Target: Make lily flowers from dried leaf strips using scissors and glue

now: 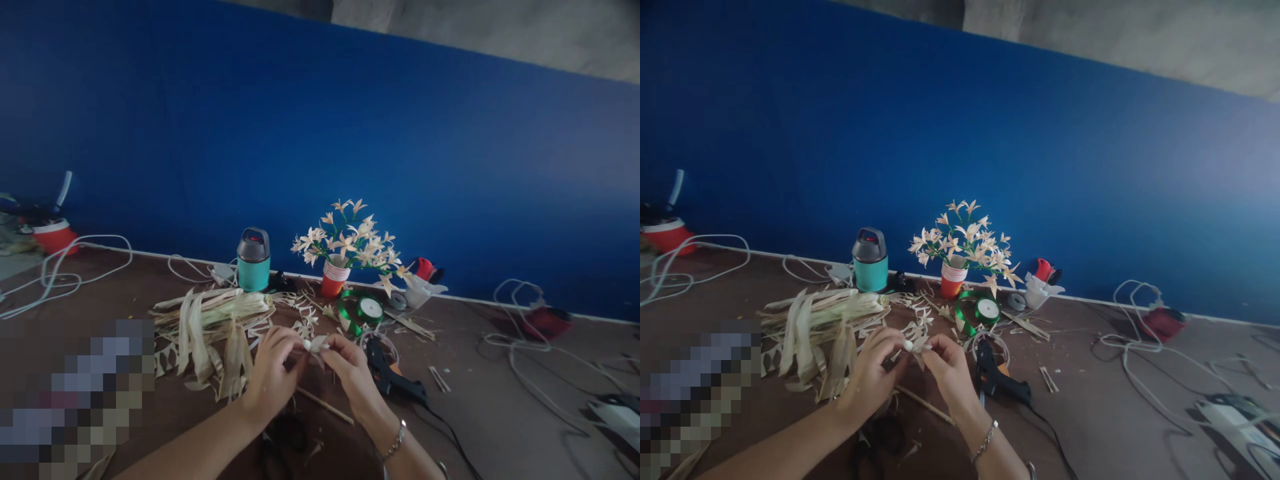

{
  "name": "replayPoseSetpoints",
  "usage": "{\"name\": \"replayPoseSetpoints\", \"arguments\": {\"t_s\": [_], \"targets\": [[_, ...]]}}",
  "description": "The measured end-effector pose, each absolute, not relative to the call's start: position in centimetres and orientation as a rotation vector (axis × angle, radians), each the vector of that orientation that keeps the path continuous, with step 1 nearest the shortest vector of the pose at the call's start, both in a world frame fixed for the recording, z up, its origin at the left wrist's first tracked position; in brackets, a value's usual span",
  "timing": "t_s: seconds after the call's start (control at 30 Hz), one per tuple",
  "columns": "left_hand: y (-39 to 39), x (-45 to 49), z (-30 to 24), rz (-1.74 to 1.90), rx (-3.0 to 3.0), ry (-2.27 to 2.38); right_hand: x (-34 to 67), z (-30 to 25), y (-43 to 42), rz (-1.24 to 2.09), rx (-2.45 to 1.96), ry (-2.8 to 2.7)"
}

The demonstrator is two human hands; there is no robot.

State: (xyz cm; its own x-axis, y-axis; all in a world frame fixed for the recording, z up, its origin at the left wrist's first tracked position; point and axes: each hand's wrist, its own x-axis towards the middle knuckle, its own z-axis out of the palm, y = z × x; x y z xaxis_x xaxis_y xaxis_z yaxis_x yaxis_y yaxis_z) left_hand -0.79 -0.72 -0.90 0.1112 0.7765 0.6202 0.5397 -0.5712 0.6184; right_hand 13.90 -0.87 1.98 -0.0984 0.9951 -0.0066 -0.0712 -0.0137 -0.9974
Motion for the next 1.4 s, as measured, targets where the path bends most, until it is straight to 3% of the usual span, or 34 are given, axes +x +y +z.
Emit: {"name": "replayPoseSetpoints", "arguments": {"t_s": [1.4], "targets": [[-0.58,-0.38,-0.77,1.343,1.998,1.196,14.00,1.40,-0.71,1.231,-1.173,-1.226]]}}
